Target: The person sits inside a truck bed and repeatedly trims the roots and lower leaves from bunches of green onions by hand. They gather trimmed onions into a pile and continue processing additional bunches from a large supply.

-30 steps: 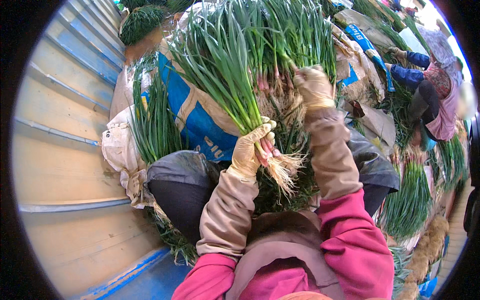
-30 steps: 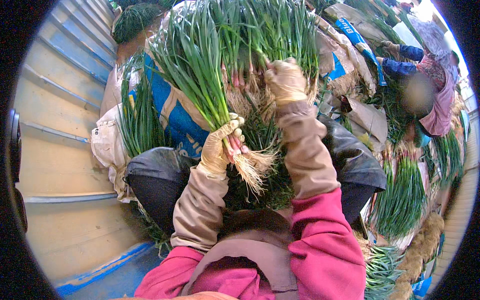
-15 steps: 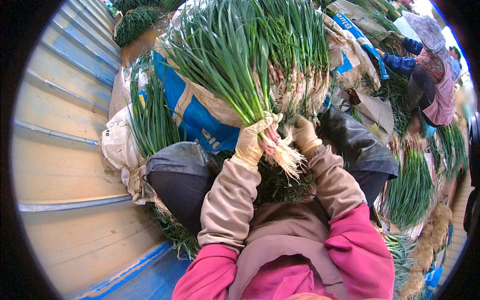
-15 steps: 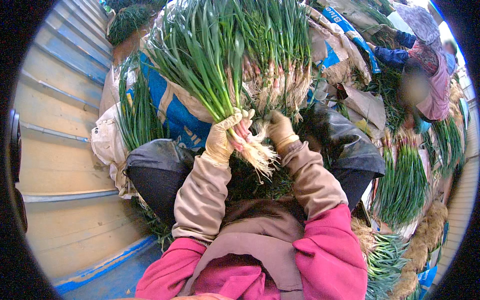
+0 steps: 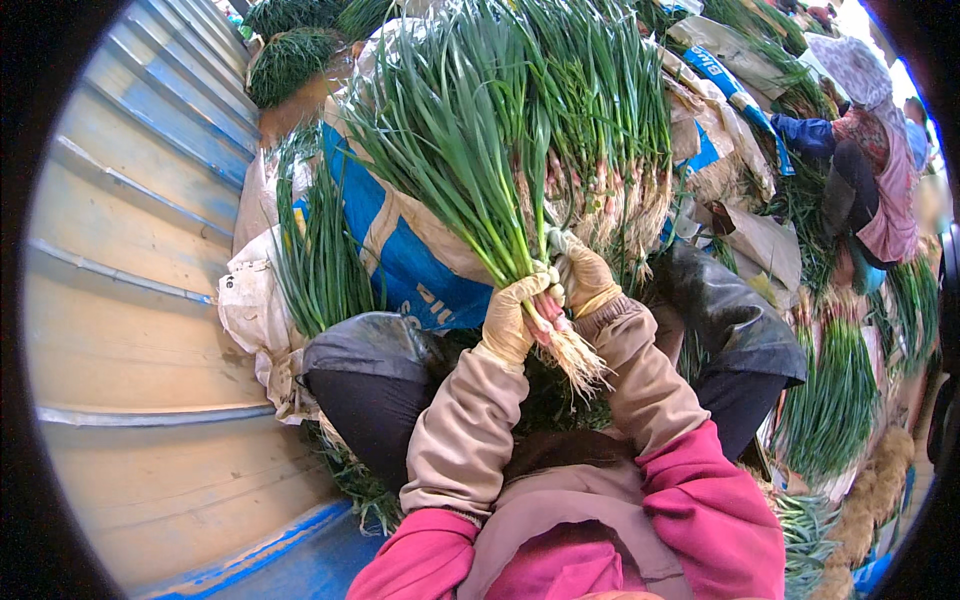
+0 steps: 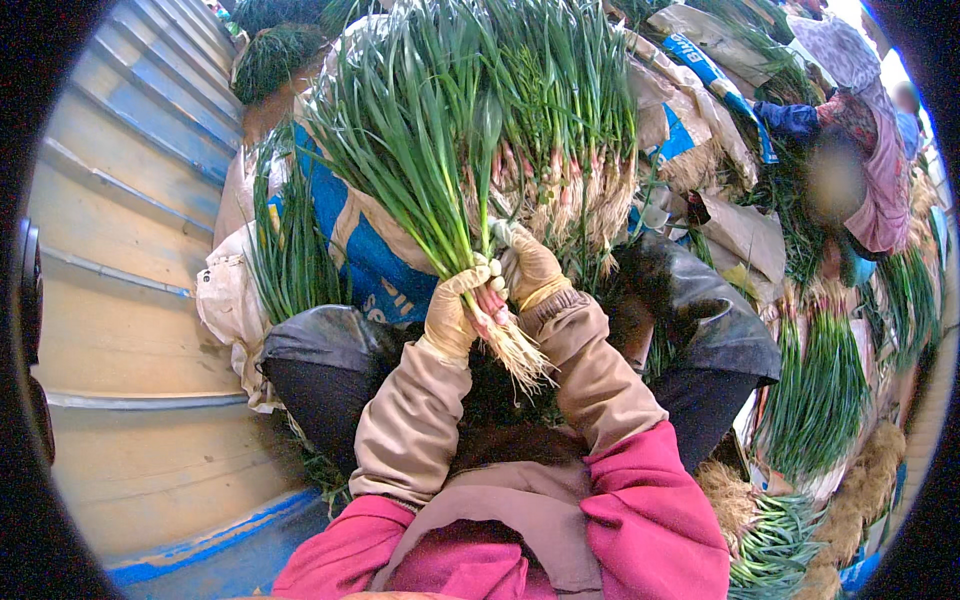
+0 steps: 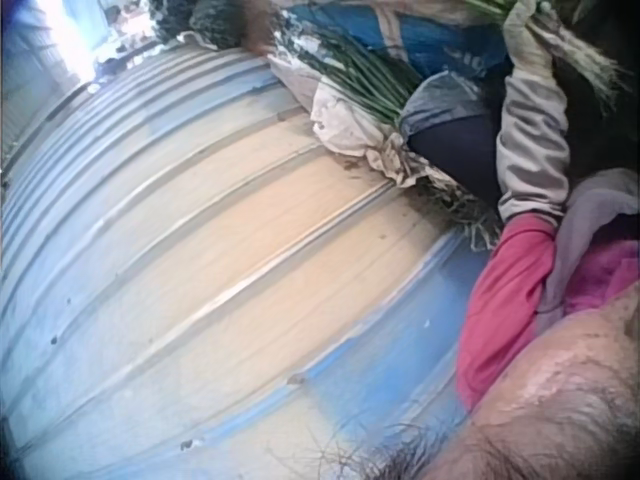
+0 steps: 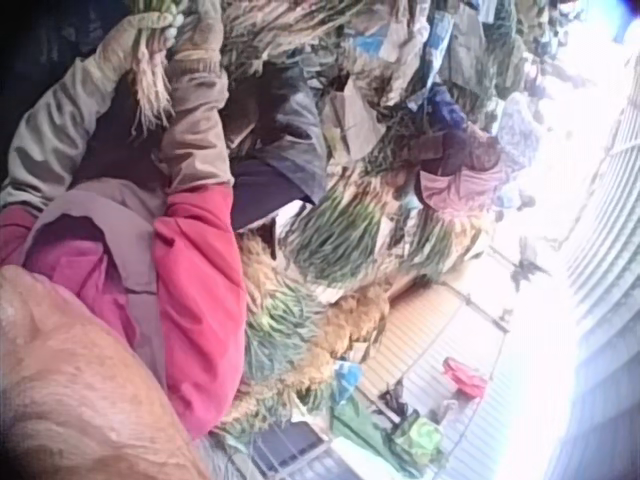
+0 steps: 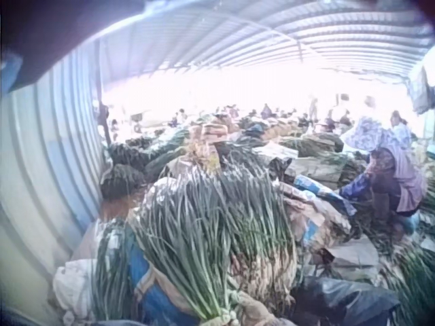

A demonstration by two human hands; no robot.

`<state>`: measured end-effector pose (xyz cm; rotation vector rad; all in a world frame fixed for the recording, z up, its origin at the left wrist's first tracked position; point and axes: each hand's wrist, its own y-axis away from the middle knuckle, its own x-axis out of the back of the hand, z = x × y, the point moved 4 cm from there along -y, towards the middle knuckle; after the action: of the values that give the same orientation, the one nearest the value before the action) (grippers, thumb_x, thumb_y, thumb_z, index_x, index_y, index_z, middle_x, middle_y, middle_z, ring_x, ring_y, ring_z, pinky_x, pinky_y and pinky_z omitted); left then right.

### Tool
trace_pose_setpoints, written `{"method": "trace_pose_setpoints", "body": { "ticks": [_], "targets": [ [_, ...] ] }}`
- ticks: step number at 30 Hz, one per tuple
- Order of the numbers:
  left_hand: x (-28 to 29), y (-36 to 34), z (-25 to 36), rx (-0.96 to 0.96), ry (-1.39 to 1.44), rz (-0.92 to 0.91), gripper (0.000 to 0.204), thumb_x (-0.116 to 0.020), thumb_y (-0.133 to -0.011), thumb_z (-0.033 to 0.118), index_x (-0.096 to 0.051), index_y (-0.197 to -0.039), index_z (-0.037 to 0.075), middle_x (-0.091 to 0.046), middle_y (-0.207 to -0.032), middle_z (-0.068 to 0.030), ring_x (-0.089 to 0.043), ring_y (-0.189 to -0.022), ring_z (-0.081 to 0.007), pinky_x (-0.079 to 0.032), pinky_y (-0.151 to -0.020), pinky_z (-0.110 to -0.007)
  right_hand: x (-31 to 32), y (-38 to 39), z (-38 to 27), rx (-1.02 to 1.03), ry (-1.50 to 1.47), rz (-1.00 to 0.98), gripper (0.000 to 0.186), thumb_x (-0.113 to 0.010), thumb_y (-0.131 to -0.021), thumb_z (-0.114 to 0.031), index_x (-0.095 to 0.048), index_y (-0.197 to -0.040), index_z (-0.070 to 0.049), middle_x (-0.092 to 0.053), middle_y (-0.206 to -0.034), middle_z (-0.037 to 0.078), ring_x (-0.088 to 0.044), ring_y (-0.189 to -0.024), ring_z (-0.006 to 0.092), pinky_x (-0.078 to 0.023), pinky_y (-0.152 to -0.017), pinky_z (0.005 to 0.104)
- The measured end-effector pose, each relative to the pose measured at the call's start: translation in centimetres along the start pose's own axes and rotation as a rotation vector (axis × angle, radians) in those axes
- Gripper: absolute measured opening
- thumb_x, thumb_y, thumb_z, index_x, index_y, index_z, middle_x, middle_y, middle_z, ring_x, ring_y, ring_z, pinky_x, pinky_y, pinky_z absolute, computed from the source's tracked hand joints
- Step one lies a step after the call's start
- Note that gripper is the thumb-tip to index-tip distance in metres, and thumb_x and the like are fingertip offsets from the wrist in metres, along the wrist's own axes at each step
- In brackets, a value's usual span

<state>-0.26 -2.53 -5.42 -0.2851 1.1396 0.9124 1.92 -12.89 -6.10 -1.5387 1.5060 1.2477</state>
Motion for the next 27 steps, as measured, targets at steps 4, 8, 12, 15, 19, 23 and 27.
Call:
{"method": "trace_pose_setpoints", "body": {
  "ticks": [4, 8, 12, 15, 19, 23, 27],
  "targets": [
    [0.3, -0.3, -0.7, 0.047, 0.009, 0.057, 0.015, -0.059, -0.079, 0.011, -0.054, -0.092, 0.005, -0.058, -0.076, -0.0084, -0.056, -0.063, -0.0216, -0.046, -0.047, -0.038, 0.1, -1.9, -1.1, -0.013, -0.136, 0.013, 0.026, -0.039, -0.095, -0.026, -0.054, -0.086, -0.006, -0.046, -0.060, -0.002, -0.043, -0.050, 0.0115, -0.041, -0.047, 0.0272],
    [-1.5, 0.4, -0.4, 0.121, 0.061, -0.036, 0.013, -0.059, -0.079, 0.012, -0.053, -0.089, 0.006, -0.055, -0.074, -0.0064, -0.055, -0.061, -0.0208, -0.046, -0.045, -0.037, -1.4, -3.5, -5.1, 0.050, 0.083, 0.441, 0.025, -0.046, -0.092, -0.028, -0.056, -0.081, -0.008, -0.029, -0.047, -0.007, -0.022, -0.035, 0.0082, -0.018, -0.033, 0.0233],
    [-1.5, 0.8, 0.2, 0.026, -0.090, 0.055, 0.015, -0.060, -0.077, 0.009, -0.054, -0.089, 0.004, -0.054, -0.070, -0.0074, -0.054, -0.058, -0.0200, -0.046, -0.043, -0.036, -2.8, -3.0, -7.7, 0.211, 0.220, 0.111, 0.020, -0.053, -0.090, -0.024, -0.056, -0.087, -0.004, -0.028, -0.047, -0.008, -0.025, -0.036, 0.0043, -0.016, -0.034, 0.0214],
    [-0.5, 0.0, -0.2, -0.052, -0.390, 0.155, 0.016, -0.062, -0.074, 0.010, -0.059, -0.084, -0.002, -0.057, -0.061, -0.0112, -0.056, -0.049, -0.0204, -0.048, -0.043, -0.032, -7.0, -3.0, -6.4, 0.393, 0.833, 0.223, 0.021, -0.061, -0.085, -0.020, -0.059, -0.095, -0.002, -0.049, -0.064, -0.005, -0.036, -0.048, 0.0037, -0.027, -0.043, 0.0190],
    [0.0, 0.0, -0.4, -0.050, -0.495, 0.214, 0.021, -0.061, -0.079, 0.015, -0.056, -0.089, -0.003, -0.054, -0.055, -0.0130, -0.054, -0.042, -0.0214, -0.045, -0.034, -0.030, -5.6, -6.5, -5.4, 0.522, 0.999, 0.236, 0.024, -0.067, -0.079, -0.014, -0.059, -0.097, -0.001, -0.059, -0.078, -0.002, -0.050, -0.065, 0.0072, -0.040, -0.059, 0.0203],
    [0.6, -0.6, -1.0, -0.237, -0.406, 0.252, 0.023, -0.060, -0.083, 0.020, -0.055, -0.088, -0.002, -0.052, -0.051, -0.0124, -0.051, -0.035, -0.0219, -0.041, -0.028, -0.030, -6.3, -3.5, -4.8, 0.579, 0.710, 0.245, 0.017, -0.059, -0.084, -0.014, -0.058, -0.097, -0.002, -0.059, -0.080, 0.001, -0.054, -0.067, 0.0110, -0.044, -0.061, 0.0234],
    [1.0, -0.6, -0.9, -0.218, -0.473, 0.323, 0.021, -0.058, -0.085, 0.021, -0.055, -0.084, 0.000, -0.051, -0.047, -0.0108, -0.048, -0.030, -0.0216, -0.038, -0.025, -0.029, -4.7, -2.6, -3.3, 0.617, 0.283, 0.117, 0.016, -0.046, -0.092, -0.016, -0.053, -0.094, -0.001, -0.047, -0.067, 0.002, -0.043, -0.055, 0.0137, -0.043, -0.055, 0.0271]
  ]
}}
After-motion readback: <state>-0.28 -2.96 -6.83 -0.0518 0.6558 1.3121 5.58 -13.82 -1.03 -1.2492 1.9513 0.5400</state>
